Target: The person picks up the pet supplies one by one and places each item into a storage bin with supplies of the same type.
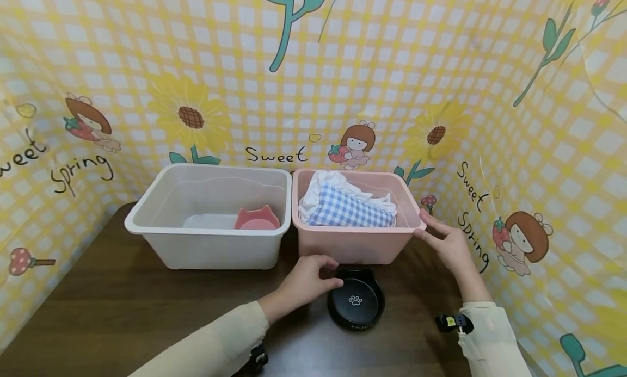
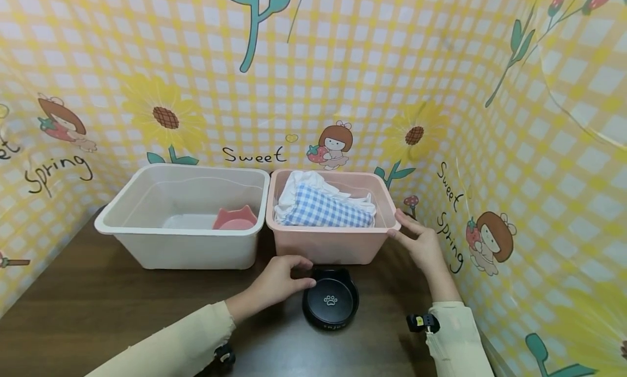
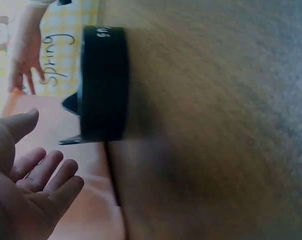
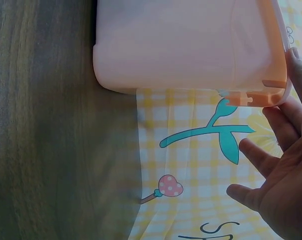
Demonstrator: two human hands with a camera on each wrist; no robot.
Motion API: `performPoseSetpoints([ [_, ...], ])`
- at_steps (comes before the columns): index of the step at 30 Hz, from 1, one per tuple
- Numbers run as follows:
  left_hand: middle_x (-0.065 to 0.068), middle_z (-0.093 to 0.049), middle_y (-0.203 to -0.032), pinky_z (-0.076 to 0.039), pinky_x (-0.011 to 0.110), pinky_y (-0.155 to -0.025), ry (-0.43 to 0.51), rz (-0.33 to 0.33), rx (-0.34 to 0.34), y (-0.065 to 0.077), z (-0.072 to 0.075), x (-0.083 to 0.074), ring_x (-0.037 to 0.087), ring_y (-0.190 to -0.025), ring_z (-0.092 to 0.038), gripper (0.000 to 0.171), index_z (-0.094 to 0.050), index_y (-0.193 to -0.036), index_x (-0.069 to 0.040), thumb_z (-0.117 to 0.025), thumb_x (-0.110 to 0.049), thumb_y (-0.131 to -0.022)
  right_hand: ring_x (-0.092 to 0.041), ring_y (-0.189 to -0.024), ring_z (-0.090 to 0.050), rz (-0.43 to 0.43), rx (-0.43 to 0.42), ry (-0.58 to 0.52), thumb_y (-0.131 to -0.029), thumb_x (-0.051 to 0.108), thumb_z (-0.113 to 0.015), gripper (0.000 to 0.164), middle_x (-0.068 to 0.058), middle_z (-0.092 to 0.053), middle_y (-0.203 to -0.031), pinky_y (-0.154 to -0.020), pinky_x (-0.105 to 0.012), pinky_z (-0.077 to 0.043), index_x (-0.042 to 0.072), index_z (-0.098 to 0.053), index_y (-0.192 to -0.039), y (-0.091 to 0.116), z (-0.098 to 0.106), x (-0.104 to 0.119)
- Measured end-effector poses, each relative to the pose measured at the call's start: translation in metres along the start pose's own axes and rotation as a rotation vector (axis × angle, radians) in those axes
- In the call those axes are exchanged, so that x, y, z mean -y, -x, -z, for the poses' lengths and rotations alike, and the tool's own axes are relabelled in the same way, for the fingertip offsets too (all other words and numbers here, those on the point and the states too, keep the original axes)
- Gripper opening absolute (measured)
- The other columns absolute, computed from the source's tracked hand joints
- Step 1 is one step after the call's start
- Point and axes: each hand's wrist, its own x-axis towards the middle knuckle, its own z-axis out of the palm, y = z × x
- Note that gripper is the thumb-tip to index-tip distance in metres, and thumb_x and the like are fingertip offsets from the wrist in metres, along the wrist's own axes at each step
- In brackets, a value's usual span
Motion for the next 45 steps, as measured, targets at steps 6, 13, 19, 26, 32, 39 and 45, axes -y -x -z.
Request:
performPoseSetpoints([
  [6,0.002,-0.075,-0.113,-0.056,0.039,-0.095,0.039,0.058,0.024,-0.01,-0.015,0.014,0.017,-0.108,-0.069,0.039,-0.074,-0.118,-0.008,-0.083,-0.029,-0.087,-0.027,-0.147,-0.04,0.022,-0.018,-0.001,-0.09,0.04,-0.079,0.063,-0.001,-0.049,-0.151,-0.119,-0.051,-0.031,0.02,-0.057,-0.145,-0.007,-0.001,-0.016],
  [13,-0.002,-0.076,-0.099,-0.057,0.034,-0.084,-0.019,0.076,-0.004,-0.018,-0.025,0.02,0.012,-0.094,-0.07,0.022,-0.078,-0.104,-0.011,-0.082,-0.025,-0.088,-0.026,-0.147,-0.04,0.029,-0.025,-0.008,-0.089,0.043,-0.079,0.063,0.001,-0.05,-0.151,-0.119,-0.05,-0.031,0.023,-0.057,-0.145,-0.009,-0.002,-0.022],
  [19,-0.006,-0.075,-0.09,-0.056,0.03,-0.076,-0.052,0.086,-0.045,-0.022,-0.027,0.02,0.007,-0.084,-0.067,0.012,-0.08,-0.093,-0.013,-0.082,-0.024,-0.088,-0.028,-0.148,-0.039,0.02,-0.023,-0.001,-0.091,0.04,-0.078,0.063,-0.002,-0.049,-0.152,-0.12,-0.052,-0.03,0.019,-0.057,-0.145,-0.009,-0.002,-0.015],
  [26,-0.005,-0.076,-0.091,-0.057,0.029,-0.074,-0.077,0.109,-0.062,-0.025,-0.031,0.015,0.007,-0.085,-0.068,0.01,-0.081,-0.088,-0.014,-0.082,-0.024,-0.087,-0.027,-0.148,-0.039,0.024,-0.026,0.004,-0.09,0.042,-0.078,0.062,-0.001,-0.049,-0.152,-0.119,-0.052,-0.03,0.021,-0.057,-0.145,-0.006,0.0,-0.014],
  [32,-0.009,-0.072,-0.082,-0.053,0.027,-0.066,-0.092,0.149,-0.081,-0.024,-0.029,0.014,0.005,-0.072,-0.061,0.015,-0.076,-0.071,-0.02,-0.082,-0.021,-0.084,-0.032,-0.151,-0.034,0.046,-0.005,0.075,-0.088,0.05,-0.077,0.066,0.0,-0.049,-0.154,-0.12,-0.059,-0.028,0.025,-0.057,-0.145,-0.003,0.002,-0.014],
  [39,-0.012,-0.067,-0.072,-0.05,0.026,-0.06,-0.074,0.162,-0.075,-0.021,-0.025,0.014,0.005,-0.062,-0.058,0.019,-0.073,-0.066,-0.022,-0.081,-0.022,-0.083,-0.036,-0.152,-0.032,0.075,-0.003,0.165,-0.092,0.05,-0.074,0.067,-0.003,-0.048,-0.156,-0.117,-0.065,-0.026,0.021,-0.055,-0.149,0.0,0.004,-0.013],
  [45,-0.011,-0.071,-0.08,-0.053,0.025,-0.065,-0.07,0.138,-0.068,-0.018,-0.016,0.009,0.003,-0.07,-0.06,0.011,-0.078,-0.074,-0.02,-0.081,-0.023,-0.084,-0.036,-0.148,-0.039,0.115,-0.062,0.137,-0.096,0.047,-0.07,0.061,-0.004,-0.05,-0.155,-0.117,-0.063,-0.029,0.019,-0.057,-0.147,-0.002,-0.005,-0.011],
])
